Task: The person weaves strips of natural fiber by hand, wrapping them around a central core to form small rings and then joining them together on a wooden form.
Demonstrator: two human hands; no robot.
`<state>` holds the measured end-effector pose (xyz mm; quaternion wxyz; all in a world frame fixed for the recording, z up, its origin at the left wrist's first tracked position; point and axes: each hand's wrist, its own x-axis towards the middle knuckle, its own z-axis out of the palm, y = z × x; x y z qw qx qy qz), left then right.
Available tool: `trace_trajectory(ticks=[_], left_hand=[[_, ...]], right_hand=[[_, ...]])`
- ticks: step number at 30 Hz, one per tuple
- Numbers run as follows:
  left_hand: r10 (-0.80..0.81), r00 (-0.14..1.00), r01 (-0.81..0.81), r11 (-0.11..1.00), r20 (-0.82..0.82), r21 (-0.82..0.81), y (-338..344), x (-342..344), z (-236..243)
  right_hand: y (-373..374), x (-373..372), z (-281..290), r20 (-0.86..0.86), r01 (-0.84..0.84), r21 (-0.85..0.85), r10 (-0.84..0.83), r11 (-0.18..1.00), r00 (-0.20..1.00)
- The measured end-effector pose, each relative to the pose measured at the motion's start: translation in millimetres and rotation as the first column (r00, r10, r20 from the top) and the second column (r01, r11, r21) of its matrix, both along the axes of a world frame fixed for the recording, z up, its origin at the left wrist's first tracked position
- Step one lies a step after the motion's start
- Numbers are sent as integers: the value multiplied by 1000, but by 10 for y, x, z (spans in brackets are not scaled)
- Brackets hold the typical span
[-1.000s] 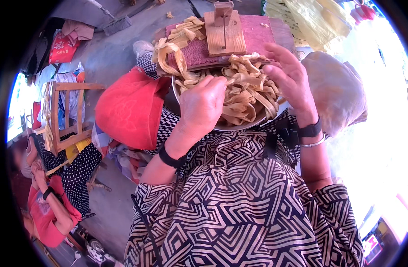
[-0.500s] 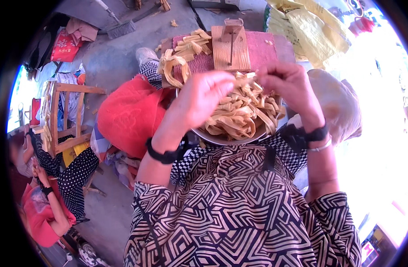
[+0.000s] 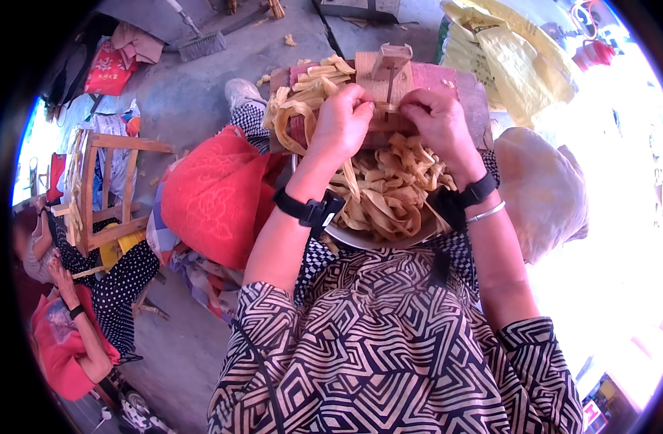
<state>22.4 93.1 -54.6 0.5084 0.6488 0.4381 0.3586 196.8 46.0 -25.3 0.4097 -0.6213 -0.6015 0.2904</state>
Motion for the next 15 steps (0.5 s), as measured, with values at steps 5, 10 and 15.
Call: trace_trajectory(ticks=[5,10,15], left_hand=[[246,926,-114,906,-286,409,-14,46,59],[18,995,-18,1000,-103,-3,-346,-18,140],[-39,949,152,925,313,-348,-898,165,466]], right_hand=[[-62,21,1,376,-72,19,60,997,925],[-375,-72,314,255,-113,203,59,973,965],[-620,-292,276,55,80,-8,-80,997,995]])
